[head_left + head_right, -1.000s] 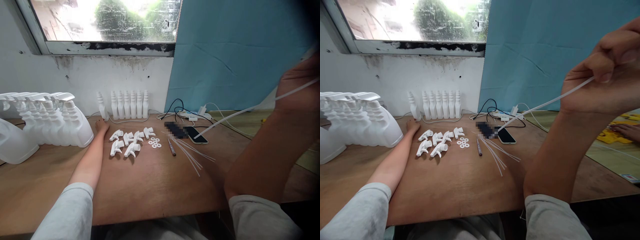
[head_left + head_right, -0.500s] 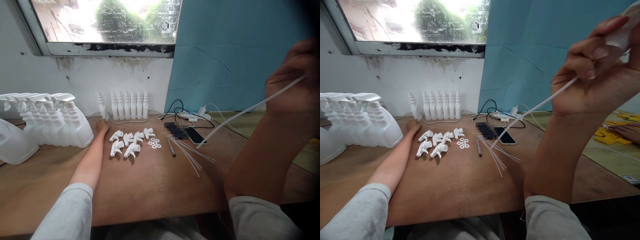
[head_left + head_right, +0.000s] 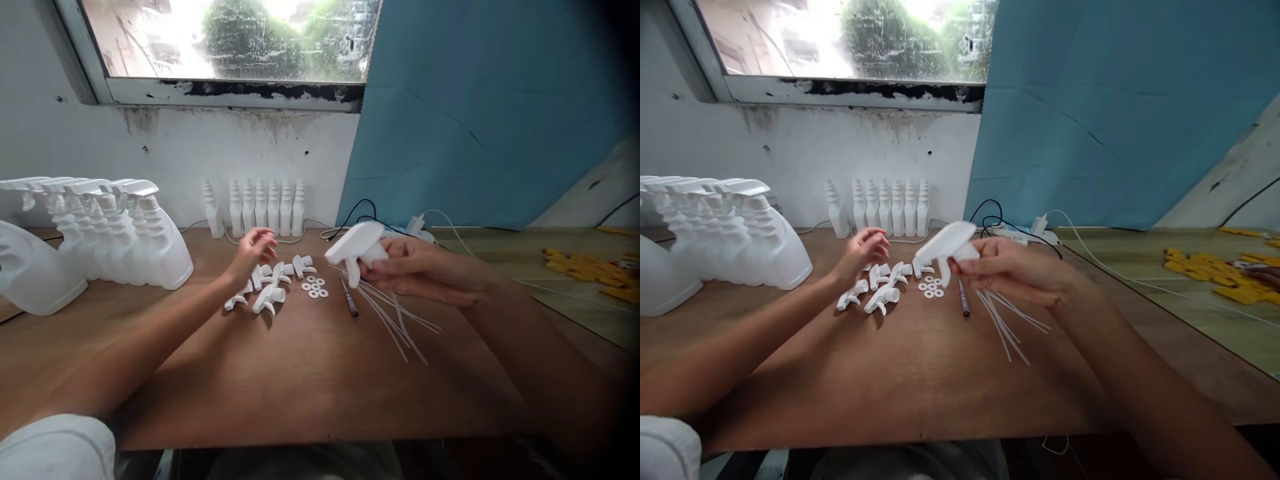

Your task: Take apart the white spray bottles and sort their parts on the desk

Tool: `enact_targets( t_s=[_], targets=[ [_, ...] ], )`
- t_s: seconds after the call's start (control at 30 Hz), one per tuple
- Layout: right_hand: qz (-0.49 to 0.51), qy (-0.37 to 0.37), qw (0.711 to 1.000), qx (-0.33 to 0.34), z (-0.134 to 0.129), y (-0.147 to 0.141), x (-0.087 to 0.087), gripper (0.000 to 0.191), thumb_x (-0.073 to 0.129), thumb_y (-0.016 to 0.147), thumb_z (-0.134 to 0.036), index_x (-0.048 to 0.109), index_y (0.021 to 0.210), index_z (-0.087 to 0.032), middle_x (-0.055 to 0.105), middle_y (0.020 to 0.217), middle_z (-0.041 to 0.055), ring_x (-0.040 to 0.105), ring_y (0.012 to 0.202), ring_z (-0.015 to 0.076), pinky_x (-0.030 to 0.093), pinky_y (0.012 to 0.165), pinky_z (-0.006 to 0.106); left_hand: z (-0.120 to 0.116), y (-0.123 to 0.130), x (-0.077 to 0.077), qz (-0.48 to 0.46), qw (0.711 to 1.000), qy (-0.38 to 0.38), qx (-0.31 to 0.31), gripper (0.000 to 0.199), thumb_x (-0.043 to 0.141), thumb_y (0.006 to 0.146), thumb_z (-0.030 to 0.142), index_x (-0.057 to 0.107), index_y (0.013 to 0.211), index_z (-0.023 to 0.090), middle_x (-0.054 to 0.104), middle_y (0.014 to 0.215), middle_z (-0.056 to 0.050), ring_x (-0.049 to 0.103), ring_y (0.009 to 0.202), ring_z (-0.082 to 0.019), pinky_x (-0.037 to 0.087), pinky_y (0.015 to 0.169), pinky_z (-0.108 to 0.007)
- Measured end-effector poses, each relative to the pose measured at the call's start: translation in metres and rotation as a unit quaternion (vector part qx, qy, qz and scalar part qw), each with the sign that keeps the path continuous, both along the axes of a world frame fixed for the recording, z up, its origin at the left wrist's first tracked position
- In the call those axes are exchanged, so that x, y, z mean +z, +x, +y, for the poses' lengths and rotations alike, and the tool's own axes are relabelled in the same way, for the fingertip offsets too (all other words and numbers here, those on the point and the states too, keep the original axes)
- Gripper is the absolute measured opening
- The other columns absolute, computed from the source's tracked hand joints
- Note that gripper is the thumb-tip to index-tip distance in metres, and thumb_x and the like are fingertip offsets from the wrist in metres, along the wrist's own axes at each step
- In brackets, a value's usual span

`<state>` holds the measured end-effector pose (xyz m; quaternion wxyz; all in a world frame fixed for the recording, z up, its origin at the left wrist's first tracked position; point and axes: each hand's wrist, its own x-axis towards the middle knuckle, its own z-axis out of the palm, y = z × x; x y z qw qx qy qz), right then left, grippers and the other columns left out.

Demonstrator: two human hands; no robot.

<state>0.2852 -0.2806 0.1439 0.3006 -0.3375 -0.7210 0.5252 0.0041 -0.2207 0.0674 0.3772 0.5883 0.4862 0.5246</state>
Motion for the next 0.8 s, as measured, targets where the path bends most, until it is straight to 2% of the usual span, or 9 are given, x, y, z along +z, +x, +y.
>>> enact_targets(
  t_s=[0.1,0.13,0.2,0.23,0.33,0.47,0.57,0.67,0.8],
  targets=[
    [-0.052,-0.163,0.981,0.092,-0.007,-0.014,-0.027,0.033,0.067,0.079,-0.043,0.061,0.087,-0.011,0.06,0.086,0.0058,0.049,0.066,0.0072,0.039,0.057,0.02,-0.06,0.033,-0.01,-0.037,0.977,-0.074,-0.197,0.052,0.032,0.089,0.06,0.056,0.106,0.018,0.064,0.087,-0.01,0.064,0.066,-0.021,0.052,0.057,-0.034],
    [-0.079,-0.17,0.976,0.109,-0.011,-0.019,-0.034,0.034,0.065,0.08,-0.043,0.061,0.087,-0.01,0.059,0.085,0.0053,0.048,0.065,0.0067,0.037,0.057,0.019,-0.076,0.038,-0.017,-0.091,0.945,-0.121,-0.291,0.055,0.03,0.089,0.062,0.054,0.108,0.016,0.064,0.088,-0.011,0.064,0.067,-0.02,0.052,0.058,-0.034],
    [-0.12,-0.144,0.974,0.124,-0.019,-0.03,-0.046,0.032,0.062,0.083,-0.042,0.061,0.087,-0.011,0.058,0.079,0.0029,0.045,0.064,0.0067,0.034,0.057,0.019,-0.097,0.043,-0.031,-0.139,0.906,-0.166,-0.362,0.049,0.038,0.088,0.06,0.05,0.106,0.016,0.063,0.087,-0.011,0.063,0.067,-0.018,0.052,0.06,-0.031],
    [-0.131,-0.123,0.975,0.126,-0.023,-0.035,-0.051,0.029,0.06,0.085,-0.041,0.061,0.087,-0.012,0.058,0.077,0.0017,0.045,0.064,0.0069,0.034,0.057,0.02,-0.102,0.043,-0.038,-0.147,0.902,-0.175,-0.367,0.045,0.046,0.087,0.057,0.048,0.104,0.016,0.062,0.086,-0.009,0.063,0.066,-0.017,0.051,0.061,-0.03],
    [-0.126,-0.076,0.98,0.131,-0.034,-0.05,-0.065,0.023,0.052,0.088,-0.033,0.064,0.088,-0.013,0.061,0.081,0.0023,0.052,0.072,0.0106,0.039,0.066,0.022,-0.103,0.039,-0.054,-0.119,0.921,-0.172,-0.33,0.041,0.06,0.081,0.051,0.045,0.101,0.017,0.06,0.08,-0.004,0.062,0.059,-0.014,0.051,0.058,-0.026],
    [-0.079,-0.079,0.987,0.118,-0.04,-0.06,-0.083,0.022,0.053,0.086,-0.03,0.063,0.085,-0.011,0.066,0.084,0.0072,0.061,0.084,0.0183,0.045,0.081,0.03,-0.096,0.037,-0.064,-0.098,0.922,-0.185,-0.324,0.044,0.061,0.079,0.052,0.046,0.101,0.018,0.059,0.075,-0.002,0.061,0.055,-0.014,0.05,0.052,-0.024],
    [-0.074,-0.043,0.991,0.101,-0.04,-0.061,-0.096,0.027,0.051,0.087,-0.034,0.066,0.086,-0.012,0.067,0.085,0.0066,0.062,0.085,0.0186,0.045,0.085,0.031,-0.095,0.037,-0.067,-0.092,0.921,-0.182,-0.331,0.043,0.062,0.079,0.05,0.046,0.101,0.017,0.058,0.067,0.0,0.058,0.051,-0.012,0.046,0.047,-0.02],
    [-0.161,0.042,0.985,0.051,-0.042,-0.059,-0.106,0.027,0.052,0.088,-0.038,0.069,0.089,-0.017,0.066,0.075,0.002,0.057,0.068,0.0142,0.043,0.068,0.025,-0.094,0.038,-0.064,-0.095,0.917,-0.19,-0.337,0.037,0.062,0.08,0.048,0.049,0.095,0.016,0.058,0.066,0.0,0.054,0.045,-0.009,0.041,0.042,-0.017],
    [-0.324,0.147,0.933,-0.046,-0.052,-0.055,-0.115,0.03,0.056,0.084,-0.047,0.067,0.091,-0.02,0.059,0.06,-0.0005,0.049,0.052,0.0122,0.029,0.051,0.023,-0.095,0.039,-0.06,-0.09,0.897,-0.221,-0.372,0.033,0.062,0.08,0.045,0.049,0.088,0.016,0.059,0.062,0.0,0.055,0.042,-0.009,0.039,0.039,-0.016]
  ],
)
